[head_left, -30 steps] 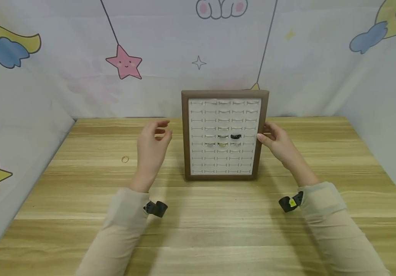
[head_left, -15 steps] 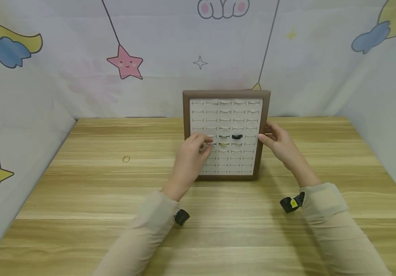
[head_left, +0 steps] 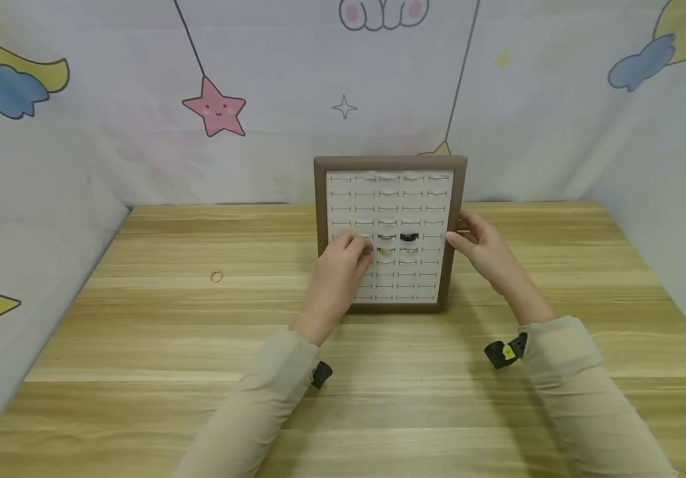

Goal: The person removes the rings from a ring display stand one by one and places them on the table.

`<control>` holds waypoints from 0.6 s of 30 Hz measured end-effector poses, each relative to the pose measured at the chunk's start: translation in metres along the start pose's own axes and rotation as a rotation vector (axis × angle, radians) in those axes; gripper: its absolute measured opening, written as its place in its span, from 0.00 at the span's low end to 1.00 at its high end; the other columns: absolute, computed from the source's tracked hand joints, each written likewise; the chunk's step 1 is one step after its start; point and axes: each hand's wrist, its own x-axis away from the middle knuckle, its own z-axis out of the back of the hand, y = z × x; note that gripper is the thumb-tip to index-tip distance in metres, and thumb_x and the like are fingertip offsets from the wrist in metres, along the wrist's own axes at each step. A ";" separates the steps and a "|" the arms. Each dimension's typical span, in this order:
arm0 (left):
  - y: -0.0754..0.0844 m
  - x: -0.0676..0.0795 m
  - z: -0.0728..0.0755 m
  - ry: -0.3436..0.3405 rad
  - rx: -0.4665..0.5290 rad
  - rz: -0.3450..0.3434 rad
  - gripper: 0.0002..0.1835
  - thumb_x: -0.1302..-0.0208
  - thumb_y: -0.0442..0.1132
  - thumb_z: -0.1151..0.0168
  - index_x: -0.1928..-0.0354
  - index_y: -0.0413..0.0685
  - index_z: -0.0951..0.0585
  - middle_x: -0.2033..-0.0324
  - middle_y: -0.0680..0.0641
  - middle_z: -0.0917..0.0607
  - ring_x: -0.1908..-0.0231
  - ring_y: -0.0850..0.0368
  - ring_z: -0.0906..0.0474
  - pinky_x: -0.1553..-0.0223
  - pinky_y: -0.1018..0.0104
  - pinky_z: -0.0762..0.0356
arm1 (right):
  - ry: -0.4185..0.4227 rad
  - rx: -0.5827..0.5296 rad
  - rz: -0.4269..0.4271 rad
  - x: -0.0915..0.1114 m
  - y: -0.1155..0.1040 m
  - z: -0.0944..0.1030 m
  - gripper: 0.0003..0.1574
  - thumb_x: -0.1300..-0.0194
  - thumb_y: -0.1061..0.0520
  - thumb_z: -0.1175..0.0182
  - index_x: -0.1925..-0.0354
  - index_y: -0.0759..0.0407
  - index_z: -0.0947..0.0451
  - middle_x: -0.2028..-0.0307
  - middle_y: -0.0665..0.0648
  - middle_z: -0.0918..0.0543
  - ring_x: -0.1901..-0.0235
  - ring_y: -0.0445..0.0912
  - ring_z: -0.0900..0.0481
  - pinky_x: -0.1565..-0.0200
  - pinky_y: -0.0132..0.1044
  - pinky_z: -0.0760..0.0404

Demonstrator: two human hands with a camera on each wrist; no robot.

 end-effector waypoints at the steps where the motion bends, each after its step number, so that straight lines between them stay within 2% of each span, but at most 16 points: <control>1: 0.000 0.000 0.000 0.002 -0.002 -0.003 0.04 0.37 0.35 0.38 0.61 0.44 0.19 0.63 0.48 0.18 0.60 0.54 0.20 0.55 0.67 0.18 | 0.000 -0.001 0.000 0.000 0.000 0.000 0.35 0.26 0.58 0.54 0.28 0.70 0.53 0.35 0.72 0.38 0.33 0.62 0.38 0.31 0.55 0.37; 12: -0.001 0.000 0.003 0.012 -0.065 -0.026 0.04 0.36 0.36 0.39 0.62 0.44 0.18 0.65 0.49 0.19 0.64 0.56 0.20 0.61 0.70 0.17 | 0.001 0.002 0.010 0.000 -0.001 -0.001 0.35 0.26 0.60 0.54 0.28 0.69 0.53 0.36 0.73 0.36 0.34 0.62 0.36 0.32 0.54 0.36; 18: -0.001 -0.001 0.005 -0.011 -0.112 -0.040 0.06 0.35 0.38 0.41 0.62 0.42 0.20 0.63 0.48 0.19 0.61 0.56 0.20 0.59 0.71 0.17 | 0.003 0.001 0.010 0.000 0.000 -0.001 0.34 0.26 0.60 0.55 0.28 0.69 0.52 0.36 0.73 0.36 0.35 0.62 0.36 0.32 0.54 0.36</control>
